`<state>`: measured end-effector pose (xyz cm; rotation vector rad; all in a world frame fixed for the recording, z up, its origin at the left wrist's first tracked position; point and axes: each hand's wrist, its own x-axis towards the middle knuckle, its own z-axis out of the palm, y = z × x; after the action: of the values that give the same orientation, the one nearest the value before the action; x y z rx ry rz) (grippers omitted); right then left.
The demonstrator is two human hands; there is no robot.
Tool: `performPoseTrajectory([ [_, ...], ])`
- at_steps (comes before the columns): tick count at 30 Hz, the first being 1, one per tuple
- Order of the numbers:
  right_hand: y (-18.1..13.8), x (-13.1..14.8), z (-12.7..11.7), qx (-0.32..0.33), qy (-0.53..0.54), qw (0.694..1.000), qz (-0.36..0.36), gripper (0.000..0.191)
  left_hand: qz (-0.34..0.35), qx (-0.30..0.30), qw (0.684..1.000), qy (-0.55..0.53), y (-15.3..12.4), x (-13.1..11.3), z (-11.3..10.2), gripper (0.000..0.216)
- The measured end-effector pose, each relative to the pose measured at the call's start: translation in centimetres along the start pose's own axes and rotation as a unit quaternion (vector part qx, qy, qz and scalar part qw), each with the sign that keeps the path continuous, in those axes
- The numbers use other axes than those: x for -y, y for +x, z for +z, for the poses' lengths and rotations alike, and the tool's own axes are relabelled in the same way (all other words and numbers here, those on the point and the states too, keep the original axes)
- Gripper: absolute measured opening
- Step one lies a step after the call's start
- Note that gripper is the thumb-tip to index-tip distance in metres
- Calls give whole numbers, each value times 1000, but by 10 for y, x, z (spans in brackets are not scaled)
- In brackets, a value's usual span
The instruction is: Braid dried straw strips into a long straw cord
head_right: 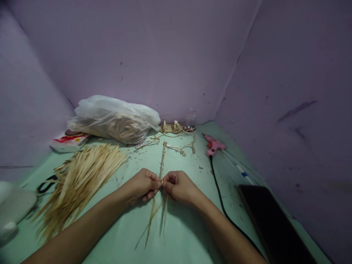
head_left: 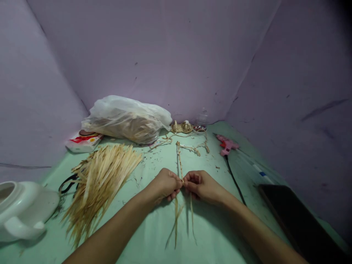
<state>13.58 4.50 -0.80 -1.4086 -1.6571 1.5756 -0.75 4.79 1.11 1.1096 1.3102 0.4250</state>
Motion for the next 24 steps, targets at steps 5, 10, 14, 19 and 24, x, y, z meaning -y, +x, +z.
performPoseTrajectory([
  [5, -11, 9, 0, -68, -272, 953, -118, 13, 19, -16, 997, 70, 5, 2, 2, 14],
  [10, -18, 16, 2, -87, -407, 897, -147, 18, 95, -58, 987, 118, 11, 9, 0, 11],
  [14, -23, 21, 5, -131, -488, 855, -116, 17, 110, -75, 985, 106, 12, 12, 2, 12],
  [19, -32, 32, 15, -142, -526, 838, -38, 21, 63, -92, 994, 22, 7, 7, 9, 13],
  [24, -35, 35, 38, -101, -554, 826, -14, 24, -24, -69, 992, -102, -2, 0, 11, 14],
])
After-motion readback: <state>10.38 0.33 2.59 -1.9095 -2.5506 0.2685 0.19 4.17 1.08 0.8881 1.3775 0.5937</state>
